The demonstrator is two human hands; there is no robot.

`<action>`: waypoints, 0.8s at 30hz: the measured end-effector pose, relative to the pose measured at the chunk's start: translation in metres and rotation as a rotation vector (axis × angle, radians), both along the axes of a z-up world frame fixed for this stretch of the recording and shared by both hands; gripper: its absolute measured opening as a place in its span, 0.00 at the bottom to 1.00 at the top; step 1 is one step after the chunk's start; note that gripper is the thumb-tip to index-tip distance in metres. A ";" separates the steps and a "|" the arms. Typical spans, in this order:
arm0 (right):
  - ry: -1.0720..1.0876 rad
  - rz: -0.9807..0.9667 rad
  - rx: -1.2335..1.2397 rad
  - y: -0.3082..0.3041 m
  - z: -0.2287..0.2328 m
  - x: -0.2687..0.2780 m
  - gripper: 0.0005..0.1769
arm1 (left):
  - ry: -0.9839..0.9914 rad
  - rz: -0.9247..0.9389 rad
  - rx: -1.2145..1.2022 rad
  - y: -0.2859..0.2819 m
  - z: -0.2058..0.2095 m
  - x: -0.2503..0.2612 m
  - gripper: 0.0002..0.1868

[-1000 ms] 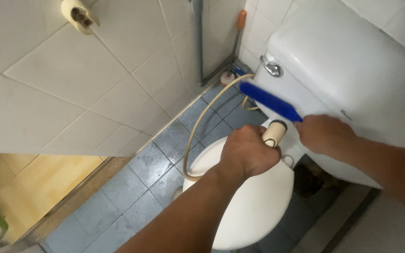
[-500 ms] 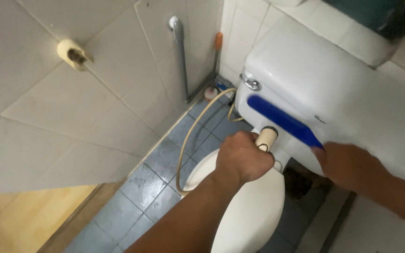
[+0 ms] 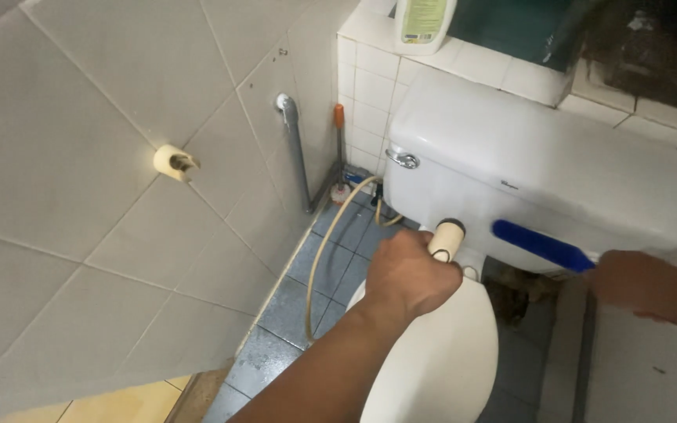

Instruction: The person uses a handheld bidet sprayer and a blue toilet brush to clean the toilet. They scrub the exterior of the tank, the seat, the lid, and the interior bowl while rinsing with water.

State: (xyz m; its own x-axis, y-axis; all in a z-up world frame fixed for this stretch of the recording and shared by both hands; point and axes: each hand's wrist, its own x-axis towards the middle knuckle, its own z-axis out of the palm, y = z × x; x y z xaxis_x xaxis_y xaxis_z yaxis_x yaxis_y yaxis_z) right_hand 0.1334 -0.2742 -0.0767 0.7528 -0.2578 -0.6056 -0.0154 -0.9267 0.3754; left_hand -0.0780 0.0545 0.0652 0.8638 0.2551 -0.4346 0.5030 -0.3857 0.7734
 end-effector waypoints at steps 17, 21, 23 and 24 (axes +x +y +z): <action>0.020 0.563 -0.052 -0.003 0.027 0.021 0.26 | 0.047 -0.109 0.021 -0.051 0.014 0.014 0.18; 0.045 0.518 -0.030 -0.048 0.007 0.039 0.26 | 0.106 -0.104 -0.007 -0.083 0.026 0.031 0.19; 0.059 0.493 -0.012 -0.026 0.038 0.030 0.27 | 0.124 -0.066 0.003 -0.097 0.017 0.042 0.17; 0.069 0.480 -0.005 -0.017 0.050 0.014 0.27 | 0.146 -0.031 0.012 -0.104 0.012 0.047 0.15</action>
State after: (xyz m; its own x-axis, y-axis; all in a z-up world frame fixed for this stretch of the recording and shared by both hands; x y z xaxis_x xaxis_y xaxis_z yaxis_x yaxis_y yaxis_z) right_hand 0.1477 -0.2908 -0.0268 0.7454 0.1059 -0.6582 0.4388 -0.8212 0.3649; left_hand -0.0308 -0.0496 0.0768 0.7995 0.2352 -0.5528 0.5971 -0.4120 0.6883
